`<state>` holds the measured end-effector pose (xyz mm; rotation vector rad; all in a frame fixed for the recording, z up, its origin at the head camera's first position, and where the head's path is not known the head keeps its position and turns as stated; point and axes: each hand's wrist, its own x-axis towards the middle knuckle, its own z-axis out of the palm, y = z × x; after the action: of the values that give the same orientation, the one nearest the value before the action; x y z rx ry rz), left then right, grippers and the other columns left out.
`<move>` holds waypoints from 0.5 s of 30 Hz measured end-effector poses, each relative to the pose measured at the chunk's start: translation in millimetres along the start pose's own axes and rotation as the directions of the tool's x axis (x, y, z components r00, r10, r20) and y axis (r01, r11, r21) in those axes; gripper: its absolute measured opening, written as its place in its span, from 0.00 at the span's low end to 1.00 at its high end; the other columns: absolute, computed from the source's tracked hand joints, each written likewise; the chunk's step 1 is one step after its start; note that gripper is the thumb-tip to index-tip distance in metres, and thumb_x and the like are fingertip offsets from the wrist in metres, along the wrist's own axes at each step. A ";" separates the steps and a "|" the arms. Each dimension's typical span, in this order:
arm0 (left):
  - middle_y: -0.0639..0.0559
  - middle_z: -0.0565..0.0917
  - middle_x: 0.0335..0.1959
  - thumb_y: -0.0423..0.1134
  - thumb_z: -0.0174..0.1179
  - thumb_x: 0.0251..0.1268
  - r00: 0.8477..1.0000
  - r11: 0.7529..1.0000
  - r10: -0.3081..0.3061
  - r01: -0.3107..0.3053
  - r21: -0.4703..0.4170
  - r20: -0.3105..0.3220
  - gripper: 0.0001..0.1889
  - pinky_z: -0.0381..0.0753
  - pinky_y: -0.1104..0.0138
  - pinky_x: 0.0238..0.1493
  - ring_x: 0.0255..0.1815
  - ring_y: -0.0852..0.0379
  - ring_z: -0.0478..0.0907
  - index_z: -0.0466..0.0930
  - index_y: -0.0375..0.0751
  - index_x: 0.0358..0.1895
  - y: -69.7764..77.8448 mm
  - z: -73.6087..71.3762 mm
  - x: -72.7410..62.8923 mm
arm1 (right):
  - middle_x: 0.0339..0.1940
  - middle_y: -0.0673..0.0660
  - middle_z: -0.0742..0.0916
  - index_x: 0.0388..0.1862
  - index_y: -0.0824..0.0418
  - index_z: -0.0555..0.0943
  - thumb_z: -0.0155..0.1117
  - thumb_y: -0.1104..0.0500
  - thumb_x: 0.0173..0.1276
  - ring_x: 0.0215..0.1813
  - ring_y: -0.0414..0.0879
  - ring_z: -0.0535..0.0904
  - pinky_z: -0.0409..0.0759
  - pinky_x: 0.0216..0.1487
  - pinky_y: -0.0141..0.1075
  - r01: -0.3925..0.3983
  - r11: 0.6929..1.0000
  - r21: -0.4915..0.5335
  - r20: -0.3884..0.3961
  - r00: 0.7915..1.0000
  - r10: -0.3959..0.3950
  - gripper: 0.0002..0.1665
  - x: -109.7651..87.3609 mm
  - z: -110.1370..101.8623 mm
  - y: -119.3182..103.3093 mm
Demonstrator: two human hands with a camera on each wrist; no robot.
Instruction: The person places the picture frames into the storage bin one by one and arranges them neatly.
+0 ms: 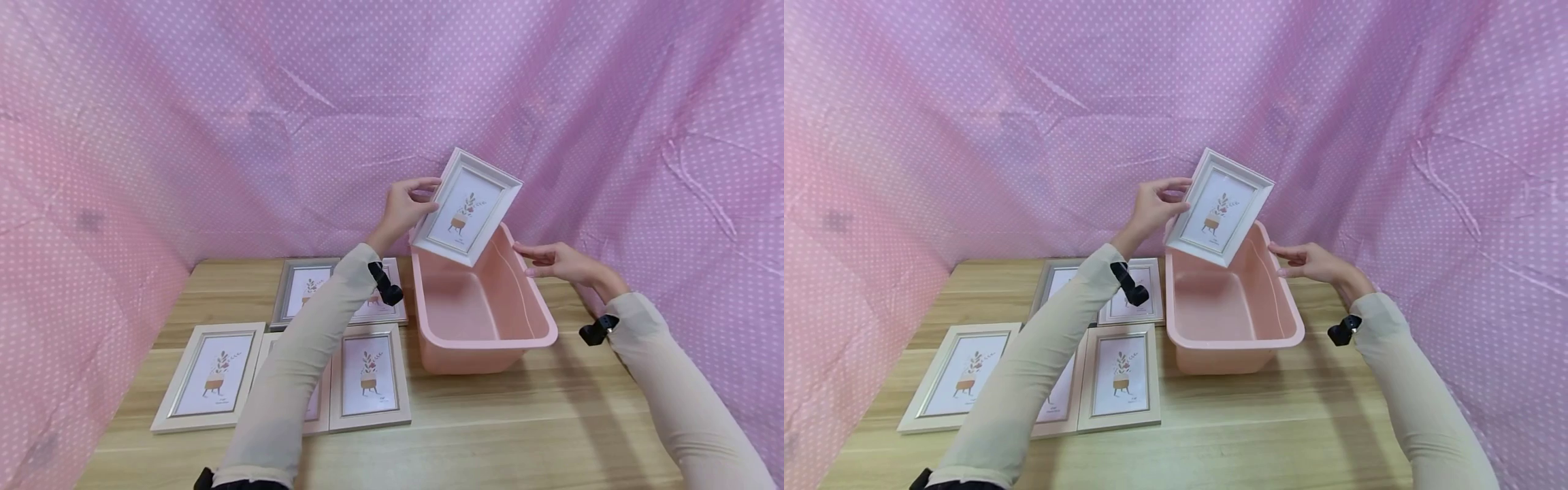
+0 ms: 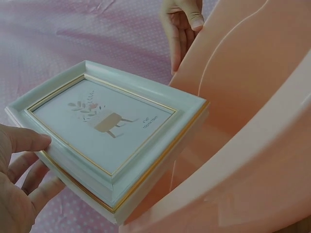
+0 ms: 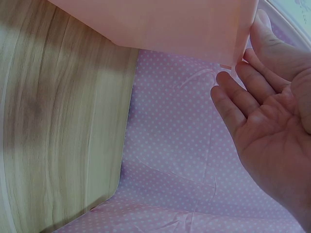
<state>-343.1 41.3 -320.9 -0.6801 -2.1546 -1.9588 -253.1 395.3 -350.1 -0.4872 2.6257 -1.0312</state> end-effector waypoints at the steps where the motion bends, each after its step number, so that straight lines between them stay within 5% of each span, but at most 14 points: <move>1: 0.38 0.87 0.53 0.20 0.69 0.56 1.000 1.000 0.000 0.000 0.004 0.004 0.22 0.90 0.63 0.47 0.48 0.41 0.89 0.86 0.37 0.56 -0.5 1.6 0.4 | 0.79 0.65 0.65 0.77 0.66 0.66 0.67 0.60 0.72 0.77 0.63 0.62 0.69 0.73 0.33 -0.002 1.000 0.000 0.000 1.000 0.002 0.37 0.1 0.1 0.0; 6: 0.38 0.88 0.52 0.21 0.69 0.57 1.000 1.000 0.000 0.000 0.013 0.024 0.22 0.90 0.64 0.47 0.47 0.42 0.89 0.86 0.37 0.56 -6.4 8.6 1.8 | 0.79 0.66 0.65 0.77 0.67 0.65 0.67 0.60 0.72 0.78 0.65 0.61 0.60 0.76 0.57 -0.007 1.000 0.002 0.000 1.000 0.007 0.38 0.1 1.3 1.3; 13: 0.37 0.87 0.52 0.20 0.68 0.57 0.999 1.000 0.001 -0.002 0.020 0.053 0.22 0.90 0.64 0.46 0.46 0.42 0.89 0.85 0.36 0.56 -12.5 15.8 4.1 | 0.78 0.66 0.66 0.77 0.66 0.66 0.68 0.59 0.72 0.78 0.64 0.61 0.68 0.67 0.21 -0.002 1.000 0.017 -0.012 1.000 0.002 0.38 2.7 1.0 2.6; 15: 0.37 0.87 0.52 0.20 0.68 0.57 0.998 0.999 -0.008 0.006 0.031 0.066 0.22 0.90 0.65 0.46 0.46 0.42 0.89 0.85 0.36 0.57 -14.0 17.5 5.1 | 0.78 0.66 0.66 0.76 0.66 0.66 0.68 0.59 0.71 0.77 0.64 0.61 0.68 0.64 0.18 0.003 1.000 0.006 -0.018 1.000 -0.003 0.38 3.6 1.1 2.4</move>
<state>-350.3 58.9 -333.9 -0.7435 -2.2232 -1.9284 -256.4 394.8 -353.0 -0.4829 2.6377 -1.0482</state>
